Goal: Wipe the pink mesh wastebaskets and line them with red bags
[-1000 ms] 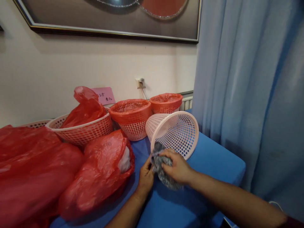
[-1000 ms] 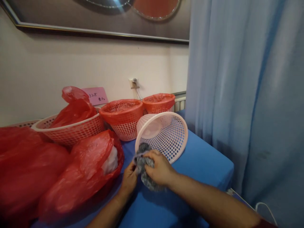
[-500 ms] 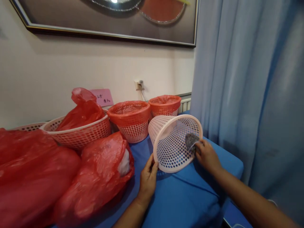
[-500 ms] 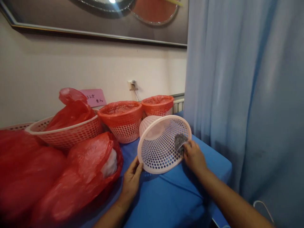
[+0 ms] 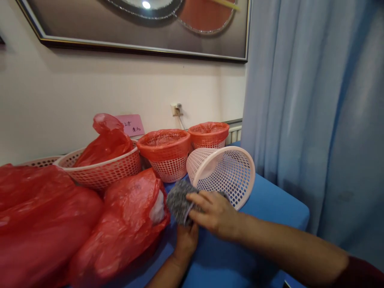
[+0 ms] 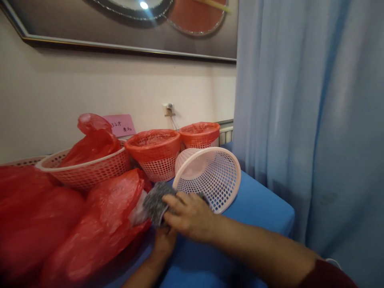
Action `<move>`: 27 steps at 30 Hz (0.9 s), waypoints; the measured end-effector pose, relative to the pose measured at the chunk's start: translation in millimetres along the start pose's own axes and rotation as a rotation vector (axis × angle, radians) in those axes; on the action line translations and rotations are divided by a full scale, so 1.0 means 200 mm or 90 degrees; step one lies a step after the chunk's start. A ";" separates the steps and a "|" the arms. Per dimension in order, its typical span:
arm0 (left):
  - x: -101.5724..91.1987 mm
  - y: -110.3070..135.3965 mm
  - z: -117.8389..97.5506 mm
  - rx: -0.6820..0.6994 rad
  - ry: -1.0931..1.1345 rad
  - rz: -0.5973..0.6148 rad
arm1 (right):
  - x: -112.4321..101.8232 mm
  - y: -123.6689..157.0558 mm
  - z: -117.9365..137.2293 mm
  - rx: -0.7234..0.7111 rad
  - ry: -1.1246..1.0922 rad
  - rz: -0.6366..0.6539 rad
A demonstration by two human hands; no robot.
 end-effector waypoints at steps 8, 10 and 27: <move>0.01 -0.02 0.00 -0.042 -0.037 0.007 | -0.18 0.21 -0.70 0.485 0.141 -0.275; 0.02 -0.03 0.00 -0.051 -0.023 0.006 | -0.15 0.41 -0.77 0.669 0.131 -0.240; 0.06 -0.06 -0.02 -0.066 -0.017 0.007 | 0.17 0.49 -0.06 0.529 -0.348 0.101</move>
Point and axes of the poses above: each hand's wrist, its own y-axis away from the middle knuckle, its own x-axis out of the palm, z = x × y, the point moved 1 cm from there along -y, towards the middle knuckle, and after that the axes turned 1 degree about z, right-handed, at the moved point
